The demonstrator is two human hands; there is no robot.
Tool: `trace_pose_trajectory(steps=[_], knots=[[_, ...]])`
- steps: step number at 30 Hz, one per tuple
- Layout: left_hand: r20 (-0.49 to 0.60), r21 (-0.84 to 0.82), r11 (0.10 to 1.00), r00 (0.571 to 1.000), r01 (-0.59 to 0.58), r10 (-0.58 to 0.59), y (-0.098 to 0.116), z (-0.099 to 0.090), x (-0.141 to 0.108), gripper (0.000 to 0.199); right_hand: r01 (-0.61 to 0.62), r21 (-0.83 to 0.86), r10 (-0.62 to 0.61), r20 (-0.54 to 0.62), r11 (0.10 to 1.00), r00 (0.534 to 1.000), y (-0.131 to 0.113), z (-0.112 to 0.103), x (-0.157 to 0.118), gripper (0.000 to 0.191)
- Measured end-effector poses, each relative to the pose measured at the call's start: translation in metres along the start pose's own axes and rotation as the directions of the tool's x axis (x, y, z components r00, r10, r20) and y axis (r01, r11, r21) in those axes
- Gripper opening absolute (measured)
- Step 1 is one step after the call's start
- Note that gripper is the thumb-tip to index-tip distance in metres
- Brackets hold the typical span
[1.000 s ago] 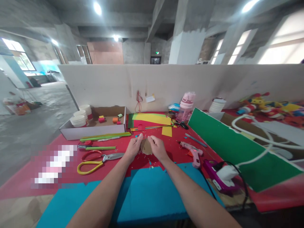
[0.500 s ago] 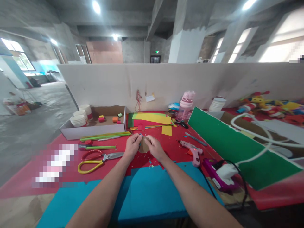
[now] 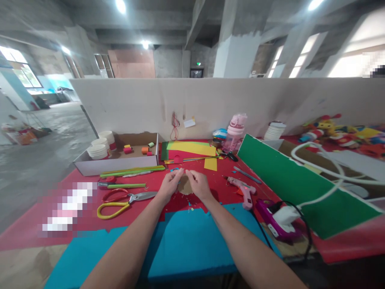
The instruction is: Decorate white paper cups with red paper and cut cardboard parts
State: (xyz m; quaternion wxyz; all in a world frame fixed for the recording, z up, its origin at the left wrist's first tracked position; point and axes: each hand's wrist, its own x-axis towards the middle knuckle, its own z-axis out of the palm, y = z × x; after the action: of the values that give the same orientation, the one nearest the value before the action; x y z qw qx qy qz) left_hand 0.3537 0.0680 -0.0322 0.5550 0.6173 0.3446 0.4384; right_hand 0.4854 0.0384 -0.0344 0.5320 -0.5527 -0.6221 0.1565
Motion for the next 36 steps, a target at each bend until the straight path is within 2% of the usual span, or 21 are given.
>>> trace_pose_trajectory(steps=[2, 5, 8, 11, 13, 16, 18, 21, 26, 32, 36], knots=[[0.016, -0.014, 0.998, 0.998, -0.063, 0.063, 0.003, -0.002, 0.000, 0.040, -0.077, 0.113, 0.073, 0.040, 0.991, 0.997, 0.003, 0.000, 0.002, 0.051], [-0.059, -0.011, 0.991, 0.989, -0.134, 0.133, 0.003, -0.008, 0.003, 0.035, -0.231, 0.367, 0.188, 0.148, 0.901, 0.971, 0.005, 0.001, 0.004, 0.054], [-0.109, 0.032, 0.986, 0.980, -0.165, 0.167, -0.001, -0.013, 0.006, 0.034, -0.270, 0.481, 0.172, 0.238, 0.834, 0.956, 0.006, 0.001, 0.005, 0.045], [-0.088, 0.164, 0.969, 0.975, -0.186, 0.202, -0.005, -0.016, 0.009, 0.030, -0.176, 0.380, 0.109, 0.192, 0.908, 0.975, 0.008, 0.000, 0.006, 0.031], [-0.084, 0.345, 0.902, 0.948, -0.260, 0.306, -0.004, -0.017, 0.008, 0.021, -0.107, 0.251, 0.081, 0.110, 0.962, 0.991, 0.009, -0.001, 0.006, 0.026], [-0.040, 0.599, 0.698, 0.856, -0.392, 0.515, 0.001, -0.018, 0.006, 0.013, -0.044, 0.106, 0.039, 0.042, 0.993, 0.998, 0.008, -0.002, 0.005, 0.024], [-0.006, 0.688, 0.580, 0.795, -0.437, 0.607, 0.003, -0.019, 0.005, 0.010, -0.005, 0.036, 0.004, 0.026, 0.999, 1.000, 0.005, -0.002, 0.004, 0.023], [0.009, 0.731, 0.498, 0.736, -0.467, 0.676, 0.001, -0.020, 0.005, 0.010, 0.053, -0.053, -0.052, 0.019, 0.997, 0.998, -0.001, -0.002, 0.001, 0.021], [0.015, 0.729, 0.492, 0.730, -0.475, 0.683, -0.003, -0.018, 0.004, 0.011, 0.084, -0.086, -0.081, 0.036, 0.993, 0.996, -0.006, 0.001, -0.002, 0.019], [0.097, 0.826, 0.355, 0.731, -0.438, 0.675, 0.002, -0.013, 0.000, 0.015, 0.123, -0.130, -0.119, 0.041, 0.984, 0.992, -0.006, 0.003, -0.004, 0.017], [0.046, 0.816, 0.394, 0.728, -0.423, 0.684, 0.001, -0.012, 0.002, 0.015, 0.106, -0.108, -0.104, 0.021, 0.988, 0.994, -0.006, 0.003, -0.004, 0.016]])
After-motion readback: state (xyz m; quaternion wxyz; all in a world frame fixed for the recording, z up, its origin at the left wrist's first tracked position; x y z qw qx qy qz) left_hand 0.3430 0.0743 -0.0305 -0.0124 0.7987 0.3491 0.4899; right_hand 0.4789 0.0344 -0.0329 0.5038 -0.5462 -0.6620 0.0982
